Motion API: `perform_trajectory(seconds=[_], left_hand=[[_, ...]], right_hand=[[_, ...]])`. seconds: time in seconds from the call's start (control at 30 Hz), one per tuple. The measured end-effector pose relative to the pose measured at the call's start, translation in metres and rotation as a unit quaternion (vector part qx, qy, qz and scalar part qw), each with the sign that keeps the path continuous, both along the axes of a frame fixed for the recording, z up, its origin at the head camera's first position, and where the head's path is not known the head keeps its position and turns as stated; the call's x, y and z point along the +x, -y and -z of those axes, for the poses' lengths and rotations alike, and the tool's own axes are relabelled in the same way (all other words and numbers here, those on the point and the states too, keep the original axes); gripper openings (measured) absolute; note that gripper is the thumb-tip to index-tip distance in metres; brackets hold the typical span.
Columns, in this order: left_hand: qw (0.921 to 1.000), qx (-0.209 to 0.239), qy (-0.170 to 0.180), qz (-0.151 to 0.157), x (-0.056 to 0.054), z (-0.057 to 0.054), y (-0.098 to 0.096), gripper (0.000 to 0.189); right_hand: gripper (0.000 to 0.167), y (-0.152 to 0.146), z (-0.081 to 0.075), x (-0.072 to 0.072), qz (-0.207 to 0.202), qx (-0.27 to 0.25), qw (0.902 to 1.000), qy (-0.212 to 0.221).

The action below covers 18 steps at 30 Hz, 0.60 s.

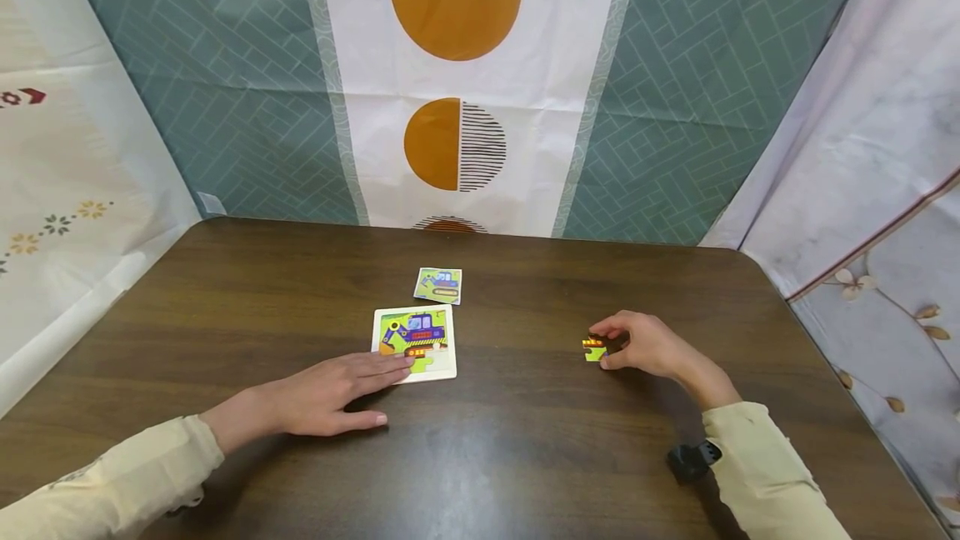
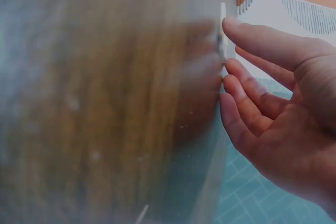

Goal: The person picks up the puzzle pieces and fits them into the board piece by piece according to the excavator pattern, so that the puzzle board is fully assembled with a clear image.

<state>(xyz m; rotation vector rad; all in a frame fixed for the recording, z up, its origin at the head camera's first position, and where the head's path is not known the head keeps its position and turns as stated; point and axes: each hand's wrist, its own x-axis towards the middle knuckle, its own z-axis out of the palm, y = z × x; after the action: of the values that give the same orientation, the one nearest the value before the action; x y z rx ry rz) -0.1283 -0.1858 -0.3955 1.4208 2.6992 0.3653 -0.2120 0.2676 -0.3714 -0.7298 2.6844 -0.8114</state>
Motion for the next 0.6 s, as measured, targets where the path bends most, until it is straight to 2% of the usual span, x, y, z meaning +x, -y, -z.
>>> perform_trajectory(seconds=[0.37, 0.6], left_hand=[[0.9997, 0.007, -0.021, 0.009, -0.0001, 0.0018, 0.0014, 0.063], [0.9999, 0.001, -0.015, 0.006, 0.0000, 0.0024, 0.0012, 0.064]], right_hand=[[0.044, 0.0033, 0.0042, -0.0045, -0.012, 0.014, 0.9997, -0.015], [0.041, 0.0039, 0.0033, -0.0037, -0.009, 0.021, 0.9997, -0.013]])
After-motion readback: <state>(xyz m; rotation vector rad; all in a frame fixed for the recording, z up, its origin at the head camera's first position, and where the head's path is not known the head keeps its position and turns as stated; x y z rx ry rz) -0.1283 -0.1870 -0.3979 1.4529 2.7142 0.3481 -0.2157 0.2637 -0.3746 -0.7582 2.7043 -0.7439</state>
